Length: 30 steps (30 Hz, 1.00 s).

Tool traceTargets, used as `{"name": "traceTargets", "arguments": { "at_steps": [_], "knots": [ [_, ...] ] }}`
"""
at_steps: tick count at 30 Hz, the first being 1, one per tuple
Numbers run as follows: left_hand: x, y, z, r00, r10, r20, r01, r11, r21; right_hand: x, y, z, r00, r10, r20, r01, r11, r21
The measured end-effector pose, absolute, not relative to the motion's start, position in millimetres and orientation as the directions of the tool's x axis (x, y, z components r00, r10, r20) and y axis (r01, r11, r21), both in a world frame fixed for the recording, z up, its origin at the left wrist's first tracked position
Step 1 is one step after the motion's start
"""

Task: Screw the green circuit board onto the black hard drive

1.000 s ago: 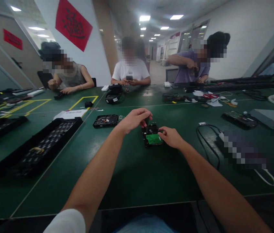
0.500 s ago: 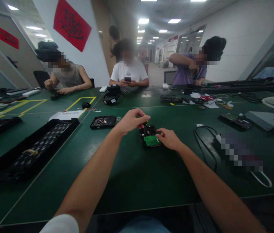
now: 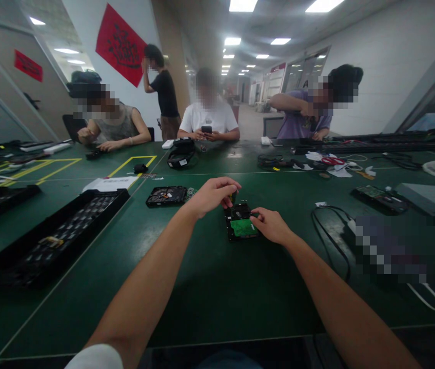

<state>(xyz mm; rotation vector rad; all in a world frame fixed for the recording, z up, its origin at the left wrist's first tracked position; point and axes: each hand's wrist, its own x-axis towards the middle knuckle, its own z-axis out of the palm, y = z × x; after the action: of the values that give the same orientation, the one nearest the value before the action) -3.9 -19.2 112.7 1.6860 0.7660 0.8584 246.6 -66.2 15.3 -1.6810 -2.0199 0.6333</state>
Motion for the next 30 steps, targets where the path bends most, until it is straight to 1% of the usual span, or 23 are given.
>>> {"name": "traceTargets", "arguments": {
  "at_steps": [3,5,9,12,16,19,26,30],
  "knots": [
    [-4.3,-20.7,114.5,0.568,0.807,0.164,0.035,-0.222,0.974,246.6,-66.0,15.6,-0.176,0.983,0.053,0.792,0.173,-0.585],
    [-3.8,-21.4,114.4,0.568,0.804,0.177,0.033,-0.238,0.971,246.7,-66.3,16.0,-0.177,0.983,0.058,0.792,0.177,-0.584],
    [-0.6,-22.0,111.6,0.489,0.844,0.218,0.082,-0.293,0.952,246.4,-67.2,17.1,-0.172,0.984,0.048,0.786,0.167,-0.595],
    [1.7,-22.2,109.4,0.444,0.87,0.215,0.1,-0.286,0.953,245.2,-67.6,17.5,-0.161,0.986,0.05,0.789,0.159,-0.594],
    [0.3,-20.7,109.1,0.509,0.834,0.214,0.079,-0.293,0.953,244.1,-67.8,17.3,-0.162,0.985,0.063,0.793,0.168,-0.586],
    [-3.2,-17.8,109.4,0.542,0.813,0.215,0.097,-0.314,0.944,244.4,-67.7,16.9,-0.166,0.984,0.065,0.795,0.172,-0.582],
    [-8.2,-14.2,111.0,0.543,0.826,0.148,0.083,-0.229,0.97,245.0,-67.6,16.5,-0.168,0.984,0.059,0.791,0.17,-0.588],
    [-8.8,-16.0,111.5,0.538,0.823,0.18,0.108,-0.28,0.954,244.7,-68.3,17.7,-0.166,0.985,0.047,0.789,0.162,-0.592]
  ]
}}
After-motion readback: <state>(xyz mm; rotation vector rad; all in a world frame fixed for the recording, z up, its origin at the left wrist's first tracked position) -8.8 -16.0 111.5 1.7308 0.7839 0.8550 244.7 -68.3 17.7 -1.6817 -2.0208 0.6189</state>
